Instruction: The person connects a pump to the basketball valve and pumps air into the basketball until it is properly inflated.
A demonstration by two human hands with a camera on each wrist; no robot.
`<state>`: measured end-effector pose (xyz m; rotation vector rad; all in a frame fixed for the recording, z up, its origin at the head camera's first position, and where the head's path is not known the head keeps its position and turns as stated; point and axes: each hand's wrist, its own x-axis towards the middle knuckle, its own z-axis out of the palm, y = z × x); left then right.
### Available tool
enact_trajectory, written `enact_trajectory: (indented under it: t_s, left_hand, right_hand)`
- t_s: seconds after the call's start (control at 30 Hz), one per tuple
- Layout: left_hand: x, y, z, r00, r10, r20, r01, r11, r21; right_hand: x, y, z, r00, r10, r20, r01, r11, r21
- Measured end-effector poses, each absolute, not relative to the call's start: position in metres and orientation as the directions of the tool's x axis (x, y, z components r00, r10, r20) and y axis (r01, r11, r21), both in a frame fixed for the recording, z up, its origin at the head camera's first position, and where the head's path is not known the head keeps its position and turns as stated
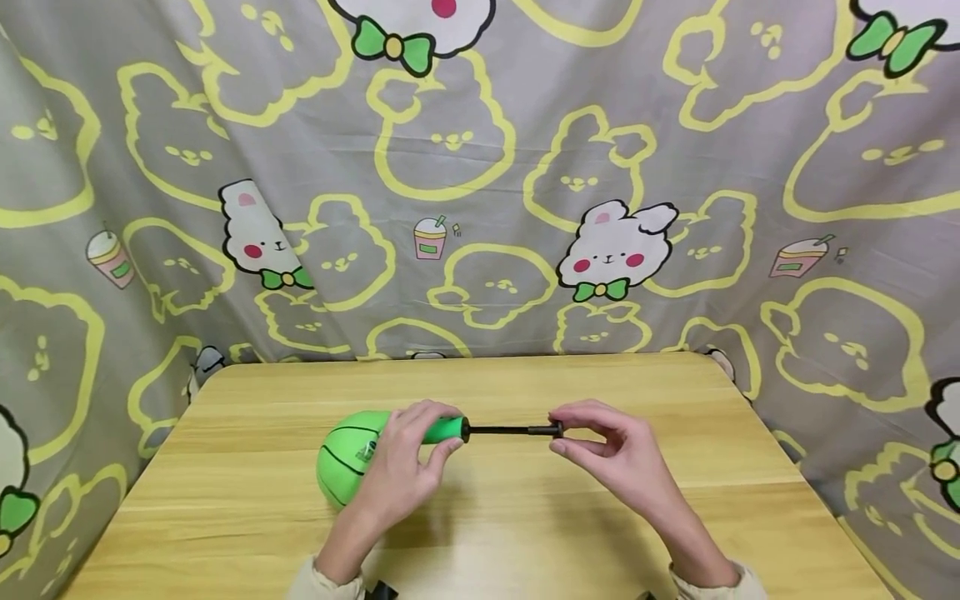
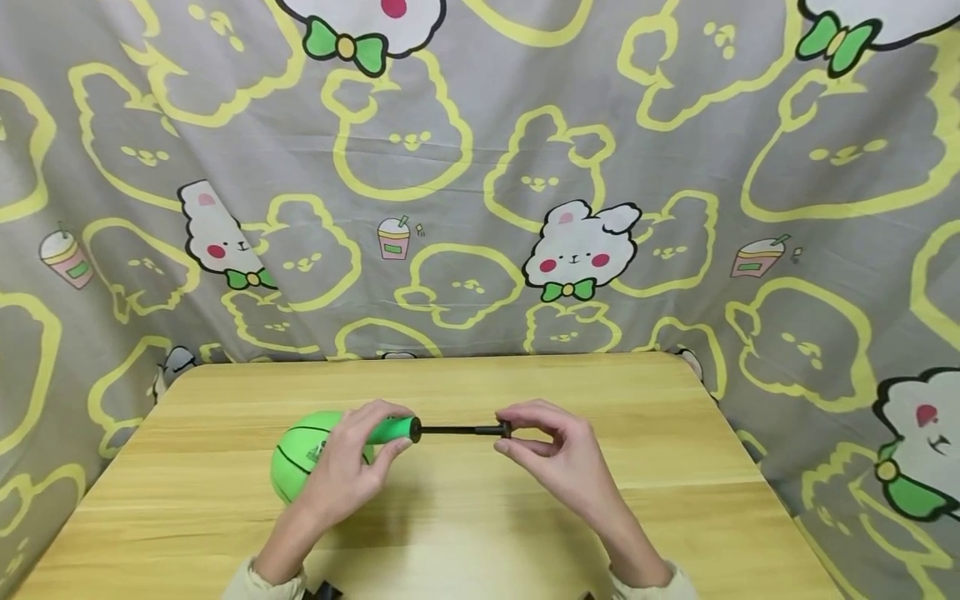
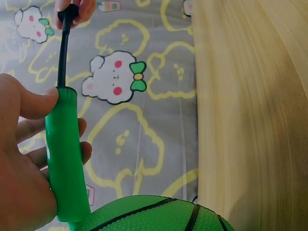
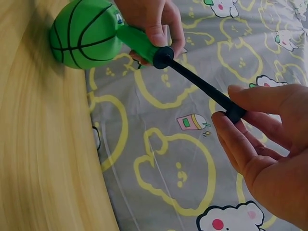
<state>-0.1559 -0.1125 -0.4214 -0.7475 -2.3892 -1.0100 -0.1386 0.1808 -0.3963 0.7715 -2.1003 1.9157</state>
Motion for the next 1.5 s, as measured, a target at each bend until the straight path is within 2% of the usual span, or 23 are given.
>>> enact_trajectory:
  t_s: [0.8,1.17,1.5]
  left_hand:
    - [-0.146,-0.097,-0.425,-0.72,0.328,0.611,0.663,0.584,0.469]
    - [-0.142,-0.08,-0.433,-0.678,0.36,0.64,0.701,0.579,0.417]
    - [-0.143,-0.087,-0.429,-0.716,0.375,0.589,0.683,0.554,0.477]
  right_hand:
    - [-0.138,0.145,-0.415,-0.85,-0.228,0.476,-0.486,-0.012,-0.874]
    - [-0.131,0.133,-0.431,-0.855,-0.208,0.475,-0.482,-0.02,-0.876]
    - [-0.131,0.132,-0.428,-0.868,-0.239,0.435,-0.448,0.001,-0.894]
